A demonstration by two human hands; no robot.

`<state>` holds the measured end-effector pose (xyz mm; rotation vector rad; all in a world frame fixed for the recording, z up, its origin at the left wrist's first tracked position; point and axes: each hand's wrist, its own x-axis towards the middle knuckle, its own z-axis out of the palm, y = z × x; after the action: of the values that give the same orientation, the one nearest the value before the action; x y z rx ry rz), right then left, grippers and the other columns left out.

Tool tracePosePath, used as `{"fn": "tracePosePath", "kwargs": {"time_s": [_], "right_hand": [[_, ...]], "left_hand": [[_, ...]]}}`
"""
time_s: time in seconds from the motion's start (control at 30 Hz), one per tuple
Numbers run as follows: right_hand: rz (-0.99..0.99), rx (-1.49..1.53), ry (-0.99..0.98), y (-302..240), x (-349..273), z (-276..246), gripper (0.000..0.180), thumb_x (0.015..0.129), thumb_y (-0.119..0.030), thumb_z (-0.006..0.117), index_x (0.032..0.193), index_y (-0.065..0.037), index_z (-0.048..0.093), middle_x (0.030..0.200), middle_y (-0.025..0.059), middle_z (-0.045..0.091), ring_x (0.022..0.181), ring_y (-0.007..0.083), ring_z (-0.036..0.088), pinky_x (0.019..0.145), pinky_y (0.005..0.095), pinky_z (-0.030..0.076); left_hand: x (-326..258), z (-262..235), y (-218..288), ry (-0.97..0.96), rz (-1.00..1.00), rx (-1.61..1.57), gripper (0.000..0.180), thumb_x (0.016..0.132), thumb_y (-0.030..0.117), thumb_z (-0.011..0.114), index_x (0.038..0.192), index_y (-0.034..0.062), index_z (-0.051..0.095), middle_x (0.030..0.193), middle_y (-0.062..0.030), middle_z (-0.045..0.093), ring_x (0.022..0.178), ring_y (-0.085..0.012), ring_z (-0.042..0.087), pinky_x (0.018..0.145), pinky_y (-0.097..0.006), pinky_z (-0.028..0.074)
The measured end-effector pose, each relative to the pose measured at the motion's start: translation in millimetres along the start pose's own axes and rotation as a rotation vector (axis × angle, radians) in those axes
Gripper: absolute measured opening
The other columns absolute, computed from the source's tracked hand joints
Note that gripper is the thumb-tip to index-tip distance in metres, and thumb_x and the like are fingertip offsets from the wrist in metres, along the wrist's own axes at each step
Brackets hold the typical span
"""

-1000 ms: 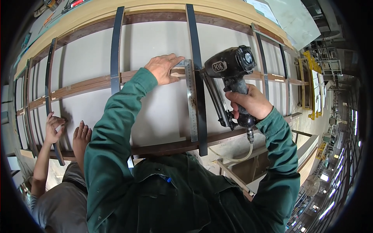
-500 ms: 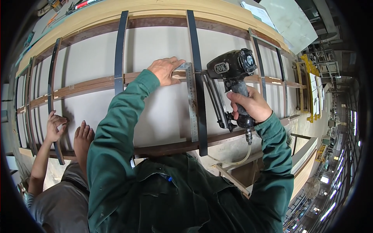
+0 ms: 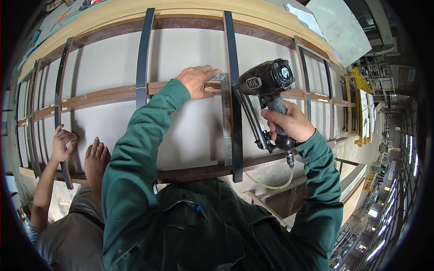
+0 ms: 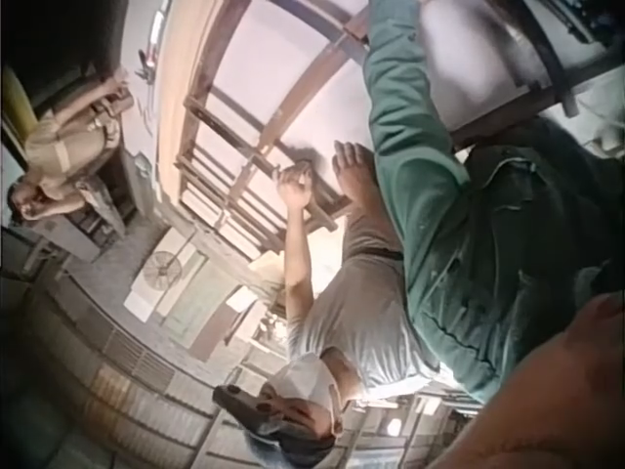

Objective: Assembling a wooden frame by measuring and nailing slats using a square and a pneumatic nail gun.

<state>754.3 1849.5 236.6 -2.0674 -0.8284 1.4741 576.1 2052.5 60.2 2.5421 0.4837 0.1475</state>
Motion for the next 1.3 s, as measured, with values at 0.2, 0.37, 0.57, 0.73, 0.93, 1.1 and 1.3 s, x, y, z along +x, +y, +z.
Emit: {"fn": "tracePosePath", "kwargs": {"time_s": [0.2, 0.37, 0.57, 0.73, 0.93, 1.1, 1.3], "right_hand": [[0.056, 0.023, -0.033, -1, 2, -2, 0.019, 0.090, -0.021, 0.065, 0.083, -0.005, 0.057, 0.062, 0.0011, 0.058, 0.049, 0.0132, 0.058, 0.051, 0.0269, 0.049], [0.010, 0.012, -0.014, 1, 0, -2, 0.020, 0.090, -0.021, 0.065, 0.083, -0.005, 0.055, 0.062, 0.0016, 0.058, 0.050, 0.0129, 0.058, 0.051, 0.0263, 0.048], [-0.047, 0.026, 0.169, 43, -28, 0, 0.020, 0.090, -0.019, 0.066, 0.083, -0.002, 0.057, 0.062, 0.0020, 0.057, 0.048, 0.0119, 0.056, 0.048, 0.0255, 0.045], [-0.009, -0.086, 0.359, 115, -38, -11, 0.035, 0.084, -0.023, 0.071, 0.101, 0.005, 0.059, 0.066, 0.0058, 0.058, 0.046, 0.0106, 0.054, 0.044, 0.0271, 0.044], [0.031, -0.519, 0.506, 157, -54, -14, 0.053, 0.077, -0.035, 0.071, 0.120, -0.006, 0.059, 0.090, 0.0221, 0.068, 0.091, 0.0409, 0.065, 0.080, 0.0450, 0.051], [-0.017, -0.416, 0.485, 165, -83, -14, 0.048, 0.080, -0.028, 0.071, 0.120, -0.004, 0.058, 0.080, 0.0179, 0.068, 0.073, 0.0312, 0.067, 0.071, 0.0379, 0.051], [0.041, 0.116, 0.432, 175, -148, 16, 0.027, 0.085, -0.019, 0.072, 0.097, 0.001, 0.059, 0.063, 0.0023, 0.058, 0.048, 0.0093, 0.053, 0.046, 0.0245, 0.043]], "left_hand": [[-3, 1, 0, 0.014, 0.004, -0.003, 0.074, 0.071, 0.033, 0.075, 0.136, 0.0095, 0.048, 0.109, -0.0103, 0.057, 0.101, -0.0331, 0.059, 0.090, -0.042, 0.050], [0, 2, -3, 0.009, 0.025, 0.023, 0.074, 0.072, 0.037, 0.074, 0.135, 0.0090, 0.048, 0.108, -0.0123, 0.056, 0.100, -0.0329, 0.060, 0.089, -0.041, 0.050], [4, 3, -8, 0.017, 0.030, 0.059, 0.078, 0.073, 0.047, 0.074, 0.137, 0.0110, 0.047, 0.109, -0.0126, 0.055, 0.104, -0.0320, 0.058, 0.092, -0.041, 0.048], [8, 7, -5, 0.023, 0.013, 0.102, 0.074, 0.075, 0.050, 0.071, 0.136, 0.0149, 0.048, 0.111, -0.0105, 0.056, 0.108, -0.0303, 0.058, 0.095, -0.041, 0.048], [1, 11, -7, 0.033, 0.013, 0.145, 0.072, 0.079, 0.050, 0.067, 0.138, 0.0149, 0.046, 0.113, -0.0105, 0.056, 0.109, -0.0306, 0.057, 0.097, -0.041, 0.046], [3, 10, -4, 0.047, 0.038, 0.180, 0.072, 0.081, 0.052, 0.065, 0.139, 0.0131, 0.045, 0.114, -0.0106, 0.056, 0.107, -0.0312, 0.057, 0.095, -0.041, 0.046], [1, 12, -9, 0.096, 0.028, 0.206, 0.075, 0.079, 0.053, 0.066, 0.137, 0.0105, 0.047, 0.107, -0.0121, 0.057, 0.099, -0.0326, 0.060, 0.087, -0.042, 0.049]]}}
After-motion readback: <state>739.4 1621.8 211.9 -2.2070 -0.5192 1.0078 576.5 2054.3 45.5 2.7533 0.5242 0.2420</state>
